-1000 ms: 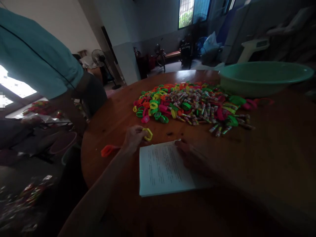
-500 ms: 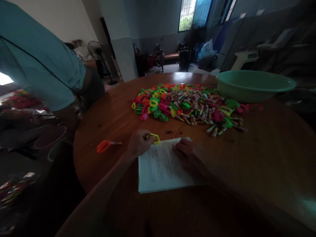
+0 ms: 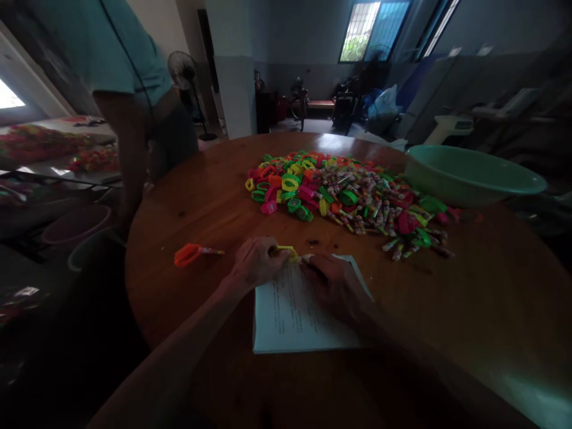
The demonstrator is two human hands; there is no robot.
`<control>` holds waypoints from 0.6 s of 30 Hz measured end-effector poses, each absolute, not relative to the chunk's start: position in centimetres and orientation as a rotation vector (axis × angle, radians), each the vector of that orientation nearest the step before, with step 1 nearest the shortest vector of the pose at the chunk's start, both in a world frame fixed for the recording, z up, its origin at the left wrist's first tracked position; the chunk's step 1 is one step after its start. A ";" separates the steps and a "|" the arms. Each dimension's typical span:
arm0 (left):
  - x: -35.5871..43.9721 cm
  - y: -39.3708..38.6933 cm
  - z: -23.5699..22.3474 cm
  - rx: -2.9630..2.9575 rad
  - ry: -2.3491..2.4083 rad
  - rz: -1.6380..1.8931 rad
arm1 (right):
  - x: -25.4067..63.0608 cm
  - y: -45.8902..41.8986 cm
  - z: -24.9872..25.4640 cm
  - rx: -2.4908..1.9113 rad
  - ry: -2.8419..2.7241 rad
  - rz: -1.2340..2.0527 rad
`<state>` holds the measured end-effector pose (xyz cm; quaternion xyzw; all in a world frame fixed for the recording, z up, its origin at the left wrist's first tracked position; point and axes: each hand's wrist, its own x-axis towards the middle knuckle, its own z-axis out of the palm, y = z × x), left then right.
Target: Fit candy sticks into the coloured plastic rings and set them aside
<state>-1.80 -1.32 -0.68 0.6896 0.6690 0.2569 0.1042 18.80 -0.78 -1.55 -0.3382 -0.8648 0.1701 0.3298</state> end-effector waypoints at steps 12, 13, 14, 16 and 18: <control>-1.7 -1.5 -1.0 2.079 1.990 0.721 | 18.9 -0.6 -1.8 -0.811 -2.256 0.430; -1.7 -1.5 -1.0 2.077 1.991 0.714 | 18.9 -0.6 -1.8 -0.814 -2.272 0.418; -1.7 -1.5 -1.0 2.072 1.993 0.705 | 18.9 -0.6 -1.9 -0.826 -2.297 0.391; -1.6 -1.5 -0.9 2.051 2.007 0.699 | 18.8 -0.7 -2.0 -0.881 -2.364 0.305; -1.5 -1.5 -0.9 2.043 2.015 0.695 | 18.7 -0.9 -2.0 -0.942 -2.437 0.204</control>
